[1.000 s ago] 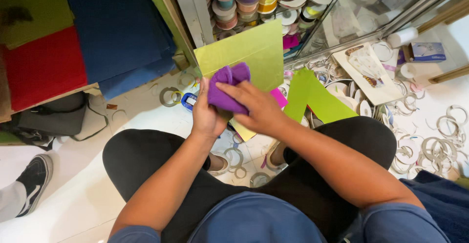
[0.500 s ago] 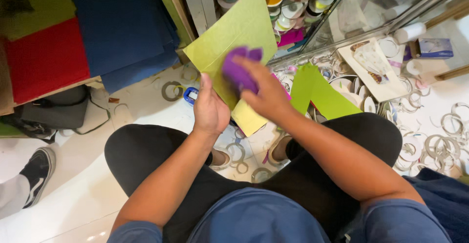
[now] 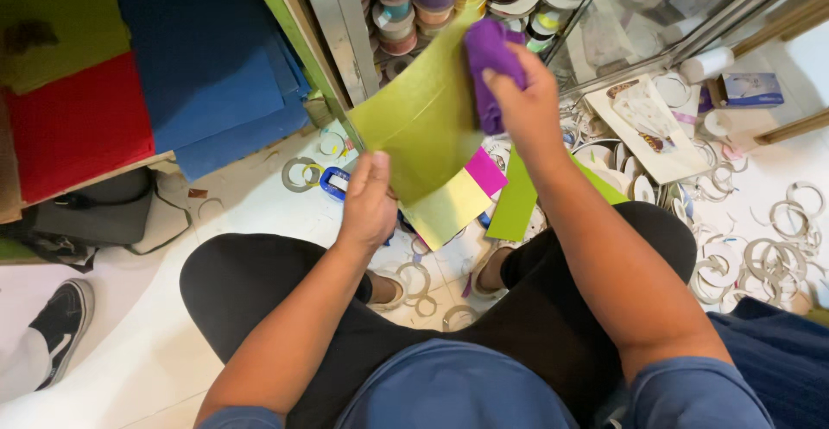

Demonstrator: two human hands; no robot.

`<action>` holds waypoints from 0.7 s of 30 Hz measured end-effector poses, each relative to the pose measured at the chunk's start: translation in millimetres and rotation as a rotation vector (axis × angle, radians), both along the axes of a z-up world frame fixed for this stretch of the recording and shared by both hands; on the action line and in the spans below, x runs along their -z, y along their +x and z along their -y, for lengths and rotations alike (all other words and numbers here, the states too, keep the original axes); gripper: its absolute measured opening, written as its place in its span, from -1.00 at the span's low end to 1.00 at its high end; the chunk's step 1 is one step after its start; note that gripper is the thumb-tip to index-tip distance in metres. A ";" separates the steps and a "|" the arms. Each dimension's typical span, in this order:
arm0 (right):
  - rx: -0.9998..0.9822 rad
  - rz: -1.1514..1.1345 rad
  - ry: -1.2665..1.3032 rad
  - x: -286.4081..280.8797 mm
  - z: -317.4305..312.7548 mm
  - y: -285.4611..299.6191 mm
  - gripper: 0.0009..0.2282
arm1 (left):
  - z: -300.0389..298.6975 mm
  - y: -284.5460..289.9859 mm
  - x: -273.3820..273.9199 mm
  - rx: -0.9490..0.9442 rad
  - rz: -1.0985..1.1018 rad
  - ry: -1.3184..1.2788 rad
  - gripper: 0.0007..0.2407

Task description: The person sits on the floor and wipes the surface of several sheets of yellow paper using a purple cloth. They handle the sheets one at a time, wiping each side before placing them into a stack on a nearby shelf.

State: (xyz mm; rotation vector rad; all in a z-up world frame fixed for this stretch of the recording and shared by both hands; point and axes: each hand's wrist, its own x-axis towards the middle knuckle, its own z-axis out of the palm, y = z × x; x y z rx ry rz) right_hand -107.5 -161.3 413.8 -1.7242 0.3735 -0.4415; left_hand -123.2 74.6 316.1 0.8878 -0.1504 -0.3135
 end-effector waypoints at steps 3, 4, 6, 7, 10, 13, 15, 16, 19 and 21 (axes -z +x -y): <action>0.022 0.041 0.017 9.8 25.8 1.7 -0.92 | -7.1 -2.1 -23.4 0.006 0.023 -0.202 -0.68; 0.028 0.041 0.018 -0.6 25.0 -3.0 -0.92 | -6.8 -4.0 -25.8 0.012 0.021 -0.200 -0.68; -0.185 -0.068 0.215 -22.2 23.8 -10.7 -0.74 | -5.7 -6.1 -30.4 0.059 0.106 -0.175 -0.62; -0.181 -0.064 0.214 -16.7 28.1 -8.7 -0.74 | -3.5 -6.6 -26.8 0.063 0.110 -0.176 -0.62; -0.291 -0.064 0.204 0.4 36.5 -0.8 -0.85 | -3.9 -8.5 -19.1 0.044 -0.021 -0.231 -0.66; -0.353 -0.050 0.527 -1.0 32.5 -3.1 -0.77 | -7.9 -2.0 -11.1 0.041 -0.085 -0.314 -0.66; -0.363 0.063 0.550 -24.6 10.2 -16.7 -0.74 | -13.0 8.6 1.6 0.025 0.048 -0.165 -0.61; -0.368 0.062 0.550 -24.4 11.3 -16.3 -0.74 | -16.1 10.8 2.2 0.021 0.049 -0.165 -0.61; -0.375 0.065 0.405 -18.2 24.4 -10.8 -0.71 | -29.8 19.8 8.5 0.044 0.103 -0.141 -0.60; -0.331 0.076 0.183 -5.0 46.2 -4.3 -0.64 | -44.8 24.3 19.8 0.206 0.139 -0.108 -0.55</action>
